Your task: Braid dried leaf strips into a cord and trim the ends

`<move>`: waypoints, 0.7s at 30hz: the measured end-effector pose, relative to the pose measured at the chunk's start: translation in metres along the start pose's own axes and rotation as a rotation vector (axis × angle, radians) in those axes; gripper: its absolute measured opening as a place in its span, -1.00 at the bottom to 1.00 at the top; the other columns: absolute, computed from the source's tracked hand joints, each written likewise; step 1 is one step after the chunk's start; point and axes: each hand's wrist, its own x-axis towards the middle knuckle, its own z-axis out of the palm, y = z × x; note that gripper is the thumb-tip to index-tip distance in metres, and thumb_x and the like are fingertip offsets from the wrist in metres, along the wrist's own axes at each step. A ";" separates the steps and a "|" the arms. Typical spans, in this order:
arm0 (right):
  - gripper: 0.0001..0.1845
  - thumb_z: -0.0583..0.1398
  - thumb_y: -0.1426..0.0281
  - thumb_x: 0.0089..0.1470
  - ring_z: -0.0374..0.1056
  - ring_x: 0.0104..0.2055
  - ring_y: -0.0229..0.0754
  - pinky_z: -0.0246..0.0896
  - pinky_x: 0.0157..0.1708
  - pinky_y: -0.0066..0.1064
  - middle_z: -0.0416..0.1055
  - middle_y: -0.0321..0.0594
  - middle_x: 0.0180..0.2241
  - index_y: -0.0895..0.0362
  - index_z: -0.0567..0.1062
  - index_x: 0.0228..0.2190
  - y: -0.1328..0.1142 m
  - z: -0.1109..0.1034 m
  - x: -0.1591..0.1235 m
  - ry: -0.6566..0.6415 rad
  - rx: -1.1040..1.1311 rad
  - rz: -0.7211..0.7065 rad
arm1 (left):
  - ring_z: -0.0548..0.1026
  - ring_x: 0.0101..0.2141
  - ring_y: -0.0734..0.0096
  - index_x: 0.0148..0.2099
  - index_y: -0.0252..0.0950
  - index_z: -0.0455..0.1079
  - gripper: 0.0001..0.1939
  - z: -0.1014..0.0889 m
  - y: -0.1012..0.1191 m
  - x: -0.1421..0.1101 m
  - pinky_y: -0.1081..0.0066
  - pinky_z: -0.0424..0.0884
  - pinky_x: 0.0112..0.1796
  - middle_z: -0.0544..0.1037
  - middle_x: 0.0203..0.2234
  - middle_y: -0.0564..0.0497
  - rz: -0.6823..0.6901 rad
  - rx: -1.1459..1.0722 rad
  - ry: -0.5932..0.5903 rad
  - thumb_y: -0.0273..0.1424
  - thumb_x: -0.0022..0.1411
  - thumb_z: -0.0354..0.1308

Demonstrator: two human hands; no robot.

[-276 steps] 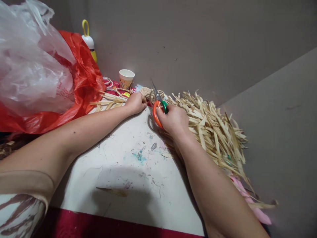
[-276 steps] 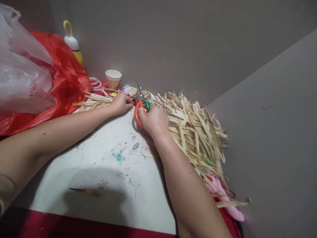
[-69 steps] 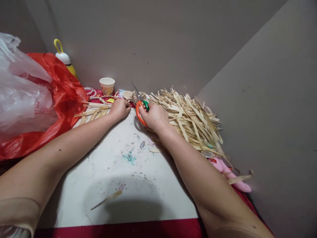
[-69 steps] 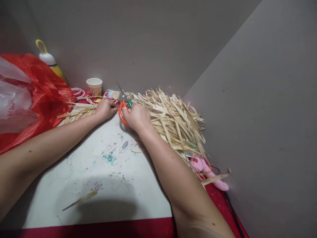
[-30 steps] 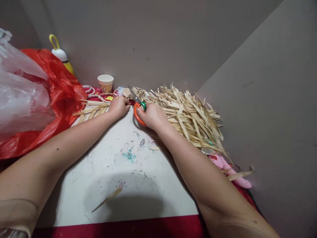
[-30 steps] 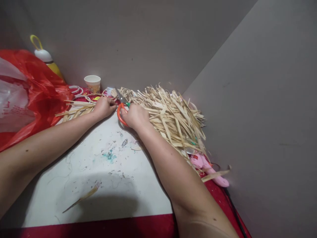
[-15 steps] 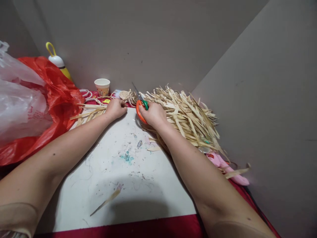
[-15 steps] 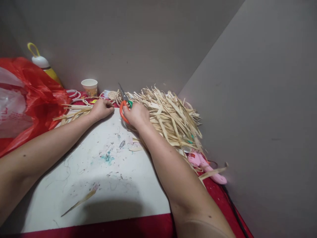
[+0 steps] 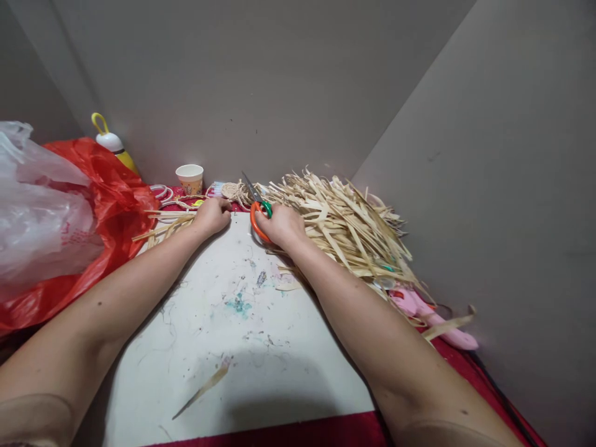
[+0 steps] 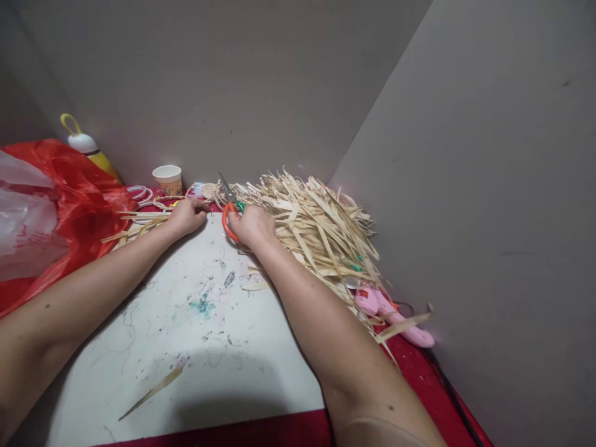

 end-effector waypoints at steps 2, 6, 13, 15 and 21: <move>-0.42 -0.02 0.02 0.10 0.44 -0.11 0.08 0.25 -0.20 -0.27 0.52 0.08 -0.19 0.19 0.53 -0.18 0.001 0.001 0.000 -0.006 0.002 0.000 | 0.51 -0.29 0.25 -0.25 -0.32 0.59 -0.68 0.000 -0.001 0.000 0.35 0.38 -0.19 0.62 -0.32 -0.09 0.007 0.018 -0.006 -0.47 -0.01 0.04; -0.40 -0.04 0.01 0.10 0.44 -0.13 0.11 0.26 -0.22 -0.24 0.52 0.08 -0.20 0.19 0.53 -0.18 0.002 0.001 0.000 -0.005 -0.001 -0.004 | 0.48 -0.36 0.31 -0.29 -0.30 0.59 -0.70 0.001 -0.002 -0.001 0.38 0.36 -0.26 0.61 -0.40 -0.05 0.012 -0.006 -0.008 -0.45 -0.02 0.04; -0.39 -0.06 0.00 0.11 0.45 -0.14 0.10 0.26 -0.22 -0.25 0.52 0.08 -0.22 0.18 0.52 -0.17 0.003 0.004 0.002 0.006 0.005 -0.001 | 0.41 -0.44 0.43 -0.30 -0.32 0.56 -0.74 0.001 0.002 -0.002 0.44 0.30 -0.37 0.57 -0.44 0.01 -0.024 -0.208 -0.008 -0.36 -0.05 0.16; -0.39 -0.06 -0.01 0.11 0.45 -0.13 0.09 0.26 -0.20 -0.25 0.52 0.08 -0.21 0.17 0.52 -0.17 0.004 0.006 0.003 0.009 0.004 0.001 | 0.41 -0.45 0.44 -0.31 -0.33 0.55 -0.75 0.002 0.002 -0.001 0.46 0.29 -0.39 0.56 -0.48 0.02 -0.029 -0.256 -0.026 -0.32 -0.06 0.19; -0.41 -0.04 0.01 0.11 0.45 -0.14 0.09 0.26 -0.21 -0.25 0.52 0.07 -0.22 0.17 0.53 -0.18 0.003 0.006 0.002 0.011 0.005 -0.010 | 0.37 -0.49 0.48 -0.38 -0.34 0.55 -0.78 0.005 0.000 0.001 0.49 0.25 -0.43 0.52 -0.55 0.03 -0.026 -0.284 -0.031 -0.31 -0.02 0.17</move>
